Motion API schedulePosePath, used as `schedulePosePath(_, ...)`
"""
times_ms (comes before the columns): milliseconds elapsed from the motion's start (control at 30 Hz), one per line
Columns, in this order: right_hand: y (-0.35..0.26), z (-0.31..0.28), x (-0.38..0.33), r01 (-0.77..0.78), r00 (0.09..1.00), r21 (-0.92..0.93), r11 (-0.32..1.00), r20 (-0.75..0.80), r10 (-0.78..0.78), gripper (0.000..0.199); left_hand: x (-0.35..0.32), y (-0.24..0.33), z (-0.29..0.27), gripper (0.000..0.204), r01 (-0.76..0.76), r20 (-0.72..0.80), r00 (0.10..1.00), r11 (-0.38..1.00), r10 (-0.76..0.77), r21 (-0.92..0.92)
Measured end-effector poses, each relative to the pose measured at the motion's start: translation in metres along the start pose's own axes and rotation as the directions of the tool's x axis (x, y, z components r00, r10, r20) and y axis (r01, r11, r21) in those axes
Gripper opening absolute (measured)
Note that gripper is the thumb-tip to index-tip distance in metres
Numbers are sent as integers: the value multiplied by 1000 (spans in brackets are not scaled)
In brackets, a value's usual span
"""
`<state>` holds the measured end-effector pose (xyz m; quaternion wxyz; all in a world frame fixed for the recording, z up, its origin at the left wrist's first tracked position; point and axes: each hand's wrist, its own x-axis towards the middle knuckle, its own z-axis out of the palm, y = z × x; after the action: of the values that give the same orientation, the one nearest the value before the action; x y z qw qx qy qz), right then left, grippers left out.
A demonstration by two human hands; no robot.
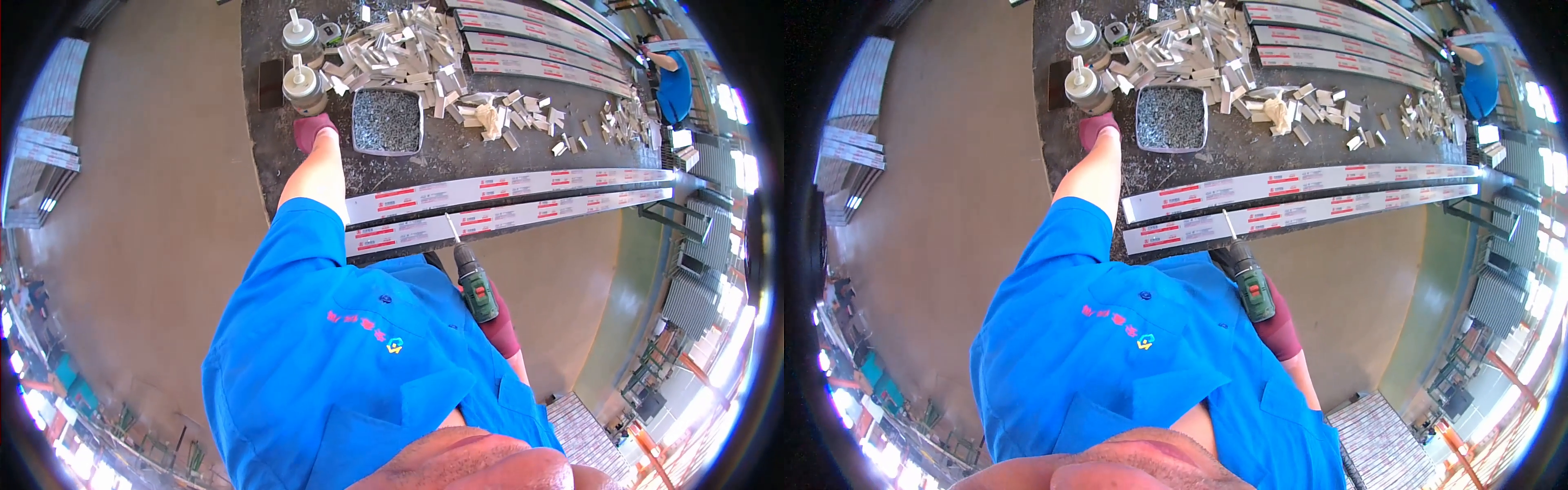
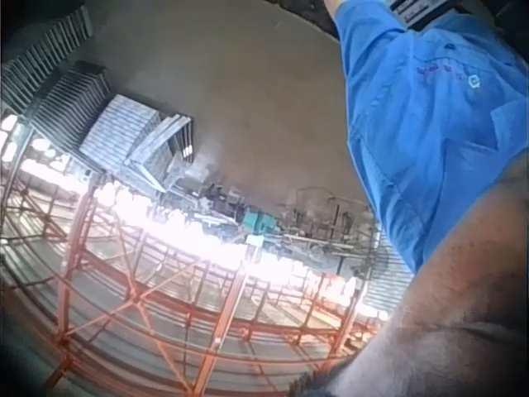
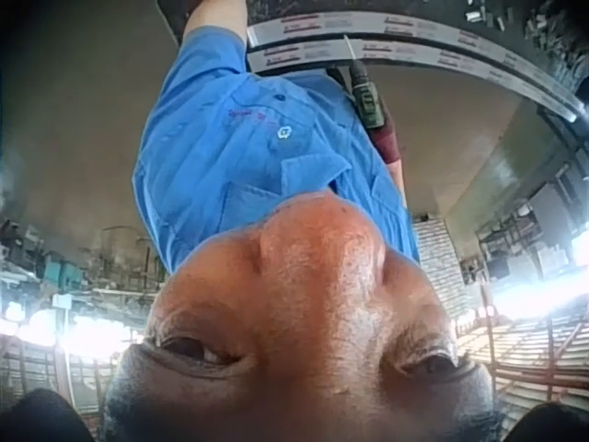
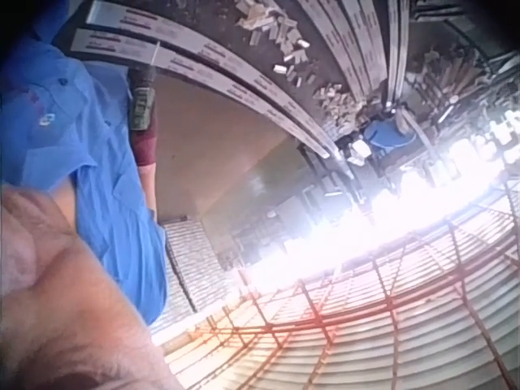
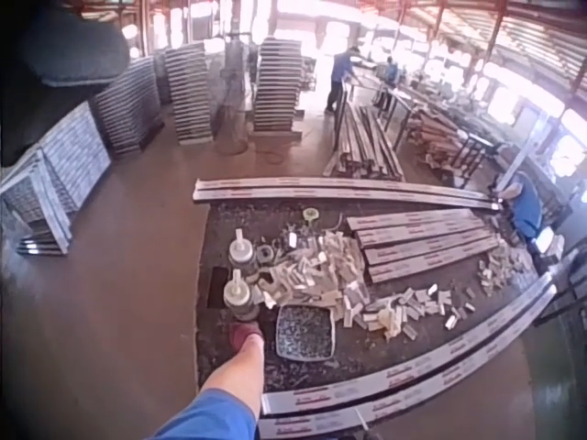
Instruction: Assembling metal profiles by drilling screws into the ends using an electric drill.
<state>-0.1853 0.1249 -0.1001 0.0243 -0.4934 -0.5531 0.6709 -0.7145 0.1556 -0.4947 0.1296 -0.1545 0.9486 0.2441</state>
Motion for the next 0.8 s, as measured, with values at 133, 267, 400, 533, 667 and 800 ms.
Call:
schedulePosePath(133, -8, 5, 5, 72, 997, -82, 994, 0, -72, 61, -14, -9, -19, 59, -130, -20, 991, 987, 133, 96)
schedulePosePath(267, -16, 3, 29, 203, 977, -181, 962, 97, -188, 61, 18, -68, -42, 42, 23, 247, 965, 906, 91, -422)
schedulePosePath(400, -30, 18, 46, 342, 939, -244, 908, 121, -321, 60, -102, -55, -147, 15, 551, 653, 708, 366, 269, -750)
schedulePosePath(533, -58, 34, 66, 486, 862, -316, 815, 326, -387, 60, -157, -80, -215, 15, 779, 740, 534, 103, 409, -619)
schedulePosePath(667, -79, 57, 67, 537, 804, -275, 797, 453, -385, 60, -196, -106, -253, 17, 848, 759, 447, 46, 474, -528)
schedulePosePath(800, -87, 67, 62, 537, 792, -300, 788, 500, -349, 64, -217, -122, -270, 14, 812, 743, 461, 109, 485, -574)
